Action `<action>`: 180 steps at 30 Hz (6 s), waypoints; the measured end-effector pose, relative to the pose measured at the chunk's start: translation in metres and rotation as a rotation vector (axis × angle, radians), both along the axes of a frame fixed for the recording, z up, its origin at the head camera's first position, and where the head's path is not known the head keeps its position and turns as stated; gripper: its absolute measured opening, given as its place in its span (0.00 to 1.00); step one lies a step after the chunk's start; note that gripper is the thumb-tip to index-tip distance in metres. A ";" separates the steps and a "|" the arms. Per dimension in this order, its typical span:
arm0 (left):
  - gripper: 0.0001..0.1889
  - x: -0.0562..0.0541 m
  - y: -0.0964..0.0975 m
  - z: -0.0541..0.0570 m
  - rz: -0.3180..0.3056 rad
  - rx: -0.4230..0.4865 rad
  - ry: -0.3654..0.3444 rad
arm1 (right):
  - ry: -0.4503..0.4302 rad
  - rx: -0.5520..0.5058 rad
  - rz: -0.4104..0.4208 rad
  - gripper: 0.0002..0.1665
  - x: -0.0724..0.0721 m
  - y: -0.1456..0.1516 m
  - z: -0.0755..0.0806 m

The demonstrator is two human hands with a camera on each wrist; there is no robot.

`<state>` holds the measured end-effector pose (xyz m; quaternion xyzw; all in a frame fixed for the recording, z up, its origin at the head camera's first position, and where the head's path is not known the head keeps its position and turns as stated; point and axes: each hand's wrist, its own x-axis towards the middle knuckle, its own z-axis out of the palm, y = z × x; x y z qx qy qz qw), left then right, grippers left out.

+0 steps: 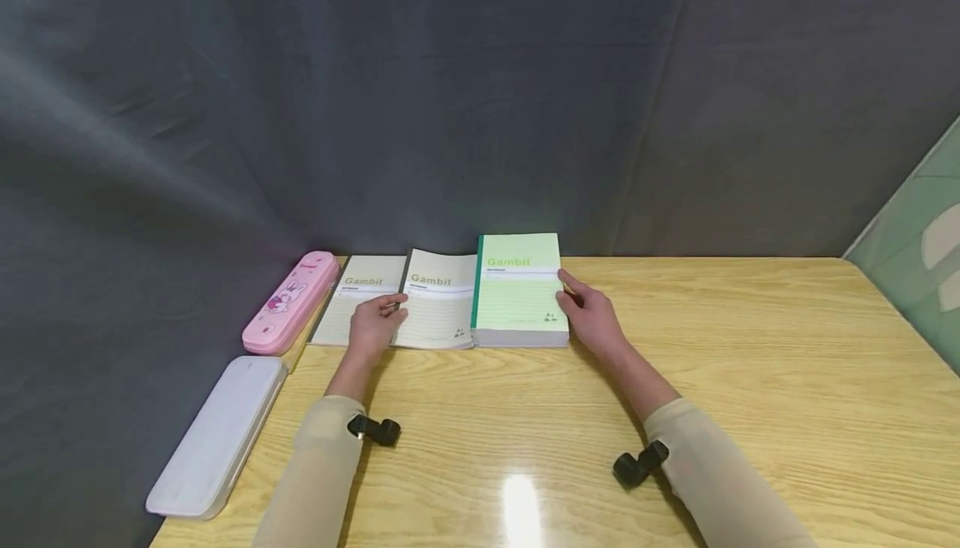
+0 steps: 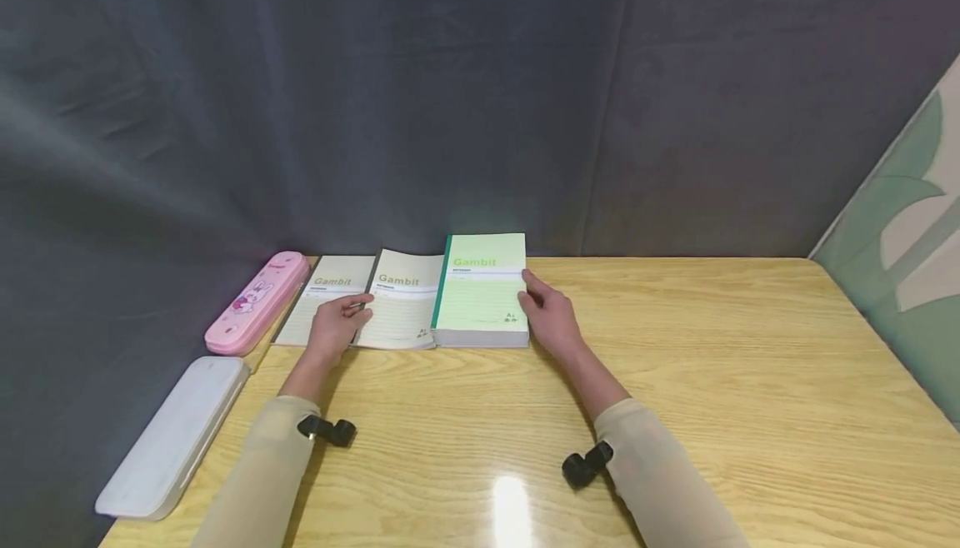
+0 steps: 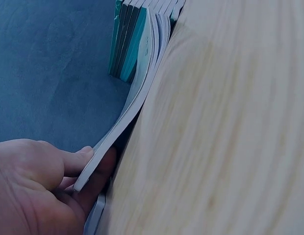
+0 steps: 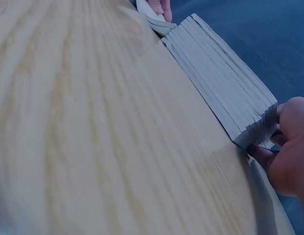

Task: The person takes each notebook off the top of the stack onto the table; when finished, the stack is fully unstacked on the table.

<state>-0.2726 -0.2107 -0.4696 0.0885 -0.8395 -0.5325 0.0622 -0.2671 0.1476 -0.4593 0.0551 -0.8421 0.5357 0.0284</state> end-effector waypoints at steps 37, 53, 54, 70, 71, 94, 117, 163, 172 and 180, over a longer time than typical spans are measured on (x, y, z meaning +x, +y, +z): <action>0.14 -0.003 0.054 0.029 -0.234 -0.086 0.144 | 0.001 -0.144 -0.123 0.30 -0.001 0.002 -0.014; 0.17 -0.014 0.112 0.011 -0.285 0.131 0.066 | 0.054 -0.123 -0.132 0.26 0.000 0.001 -0.015; 0.17 -0.015 0.113 0.010 -0.280 0.126 0.064 | 0.058 -0.116 -0.137 0.25 0.000 0.001 -0.015; 0.23 -0.021 0.112 -0.003 -0.325 0.136 0.066 | 0.011 -0.140 -0.214 0.21 -0.001 0.003 -0.010; 0.23 -0.021 0.112 -0.003 -0.322 0.132 0.069 | 0.002 -0.163 -0.214 0.21 -0.001 0.004 -0.009; 0.28 -0.019 0.115 -0.001 -0.393 0.038 0.043 | -0.045 -0.311 -0.216 0.24 0.004 0.023 -0.012; 0.29 -0.021 0.107 -0.005 -0.373 0.007 0.050 | -0.087 -0.450 -0.256 0.27 0.015 0.066 -0.014; 0.29 -0.023 0.107 -0.006 -0.364 0.033 0.048 | 0.120 0.359 -0.218 0.20 0.022 0.118 -0.012; 0.29 -0.023 0.105 -0.003 -0.354 0.052 0.056 | 0.238 0.340 -0.290 0.12 0.016 0.106 -0.010; 0.29 -0.024 0.102 -0.004 -0.347 0.053 0.062 | 0.384 0.218 -0.389 0.12 0.005 0.080 -0.007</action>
